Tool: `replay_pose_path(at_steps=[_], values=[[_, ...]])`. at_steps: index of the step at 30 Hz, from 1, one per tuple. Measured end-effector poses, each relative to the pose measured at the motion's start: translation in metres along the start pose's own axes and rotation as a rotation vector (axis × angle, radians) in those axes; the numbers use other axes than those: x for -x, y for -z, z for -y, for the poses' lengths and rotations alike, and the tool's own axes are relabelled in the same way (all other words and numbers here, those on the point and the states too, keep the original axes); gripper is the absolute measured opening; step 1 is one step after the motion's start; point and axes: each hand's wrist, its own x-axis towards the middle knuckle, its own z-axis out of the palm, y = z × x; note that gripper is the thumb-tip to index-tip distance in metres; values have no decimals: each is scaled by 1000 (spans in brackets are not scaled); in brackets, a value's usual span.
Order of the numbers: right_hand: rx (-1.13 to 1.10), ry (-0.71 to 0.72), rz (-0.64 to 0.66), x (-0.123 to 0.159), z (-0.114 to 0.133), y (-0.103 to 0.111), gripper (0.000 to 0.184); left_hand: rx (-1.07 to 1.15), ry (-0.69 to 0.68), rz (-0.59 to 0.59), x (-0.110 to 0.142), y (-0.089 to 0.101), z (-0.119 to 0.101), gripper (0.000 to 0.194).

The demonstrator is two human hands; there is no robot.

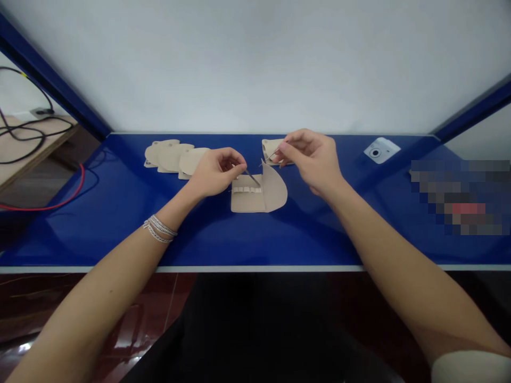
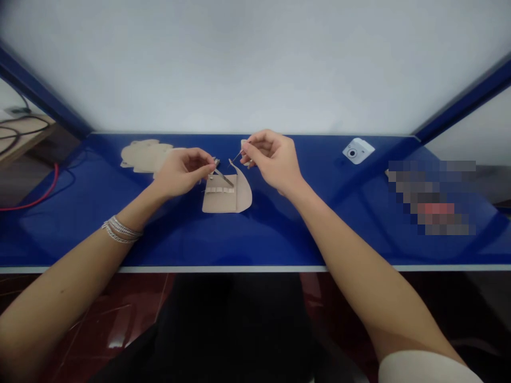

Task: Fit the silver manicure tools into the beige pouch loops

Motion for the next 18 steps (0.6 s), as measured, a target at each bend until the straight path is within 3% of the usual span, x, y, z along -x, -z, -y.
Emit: replay_pose_path(at_steps=[6, 12, 18], values=[[-116, -85, 39, -2, 0, 3, 17, -137, -36, 14, 0, 3, 1, 24], [-187, -251, 149, 5, 1, -6, 25, -322, -53, 178, 1, 5, -1, 28], [-242, -350, 152, 9, -4, -17, 28, -310, -43, 244, 2, 4, -3, 36]])
